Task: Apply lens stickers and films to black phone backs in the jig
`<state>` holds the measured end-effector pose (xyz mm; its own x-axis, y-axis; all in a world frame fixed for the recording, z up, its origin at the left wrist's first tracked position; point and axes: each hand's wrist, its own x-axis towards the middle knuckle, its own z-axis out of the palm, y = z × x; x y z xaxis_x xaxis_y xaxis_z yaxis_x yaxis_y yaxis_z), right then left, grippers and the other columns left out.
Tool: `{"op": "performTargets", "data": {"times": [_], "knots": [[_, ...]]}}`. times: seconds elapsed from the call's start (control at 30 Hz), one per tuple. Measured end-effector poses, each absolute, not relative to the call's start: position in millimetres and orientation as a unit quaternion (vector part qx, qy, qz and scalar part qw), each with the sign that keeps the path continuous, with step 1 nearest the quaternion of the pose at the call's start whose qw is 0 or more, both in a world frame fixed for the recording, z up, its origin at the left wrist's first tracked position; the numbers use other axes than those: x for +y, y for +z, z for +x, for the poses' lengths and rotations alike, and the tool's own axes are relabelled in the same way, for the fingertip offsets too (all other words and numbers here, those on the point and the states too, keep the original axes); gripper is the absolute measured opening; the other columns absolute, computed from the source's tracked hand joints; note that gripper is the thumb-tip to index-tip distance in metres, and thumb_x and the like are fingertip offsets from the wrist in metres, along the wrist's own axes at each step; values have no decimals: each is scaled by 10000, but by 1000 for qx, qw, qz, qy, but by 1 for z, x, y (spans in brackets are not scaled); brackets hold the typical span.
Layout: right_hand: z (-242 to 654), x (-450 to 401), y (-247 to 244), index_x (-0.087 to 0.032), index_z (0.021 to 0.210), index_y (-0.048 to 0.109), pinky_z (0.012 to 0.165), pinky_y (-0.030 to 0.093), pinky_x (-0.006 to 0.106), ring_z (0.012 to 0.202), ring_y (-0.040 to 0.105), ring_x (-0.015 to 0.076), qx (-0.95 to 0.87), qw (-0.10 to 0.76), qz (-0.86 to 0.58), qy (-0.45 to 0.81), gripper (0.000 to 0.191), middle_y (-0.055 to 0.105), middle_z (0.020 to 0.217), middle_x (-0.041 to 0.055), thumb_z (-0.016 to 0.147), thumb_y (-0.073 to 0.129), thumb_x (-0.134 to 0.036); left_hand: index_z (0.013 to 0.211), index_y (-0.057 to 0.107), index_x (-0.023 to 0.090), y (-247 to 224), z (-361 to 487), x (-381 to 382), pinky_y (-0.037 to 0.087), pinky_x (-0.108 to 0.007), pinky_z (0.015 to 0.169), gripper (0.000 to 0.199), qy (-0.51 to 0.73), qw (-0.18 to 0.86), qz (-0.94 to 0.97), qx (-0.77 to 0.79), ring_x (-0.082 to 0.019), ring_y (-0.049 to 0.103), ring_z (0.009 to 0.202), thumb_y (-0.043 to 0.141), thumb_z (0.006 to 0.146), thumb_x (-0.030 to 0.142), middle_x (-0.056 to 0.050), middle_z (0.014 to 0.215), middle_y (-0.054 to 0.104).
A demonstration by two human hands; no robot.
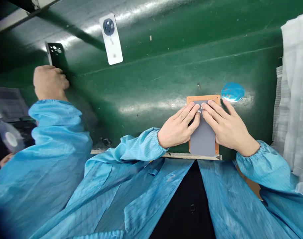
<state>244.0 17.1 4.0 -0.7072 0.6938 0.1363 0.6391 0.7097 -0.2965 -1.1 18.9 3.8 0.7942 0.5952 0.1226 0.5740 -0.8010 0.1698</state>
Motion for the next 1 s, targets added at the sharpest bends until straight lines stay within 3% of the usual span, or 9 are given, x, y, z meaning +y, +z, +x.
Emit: {"op": "performTargets", "data": {"times": [0.27, 0.43, 0.53, 1.0], "knots": [[238, 19, 4, -120, 1569, 461, 1242, 369, 651, 1469, 525, 369, -904, 151, -369, 157, 585, 536, 1581, 189, 985, 472, -88, 1533, 401, -24, 5, -4, 9, 434, -587, 1249, 554, 75, 116, 929, 342, -401, 367, 1563, 418, 999, 119, -313, 1591, 464], [231, 15, 9, -98, 1521, 499, 1213, 426, 596, 1446, 553, 345, -908, 133, -383, 108, 496, 551, 1567, 194, 1030, 432, -104, 1498, 447, -41, 10, -5, 7, 485, -526, 1220, 519, 82, 68, 936, 335, -389, 485, 1497, 410, 998, 96, -299, 1528, 546], [228, 13, 13, -88, 1485, 533, 1204, 440, 569, 1444, 551, 345, -907, 121, -389, 103, 461, 547, 1572, 192, 1035, 439, -118, 1512, 433, -32, 10, -5, 6, 486, -519, 1218, 520, 78, 80, 933, 341, -381, 481, 1504, 405, 1004, 75, -300, 1536, 538], [237, 9, 0, -97, 1519, 512, 1208, 436, 565, 1465, 532, 345, -914, 142, -370, 81, 509, 541, 1576, 196, 1014, 458, -113, 1500, 442, -58, 5, -7, 12, 459, -548, 1219, 545, 50, 72, 947, 309, -405, 460, 1514, 422, 991, 137, -321, 1564, 493]]}}
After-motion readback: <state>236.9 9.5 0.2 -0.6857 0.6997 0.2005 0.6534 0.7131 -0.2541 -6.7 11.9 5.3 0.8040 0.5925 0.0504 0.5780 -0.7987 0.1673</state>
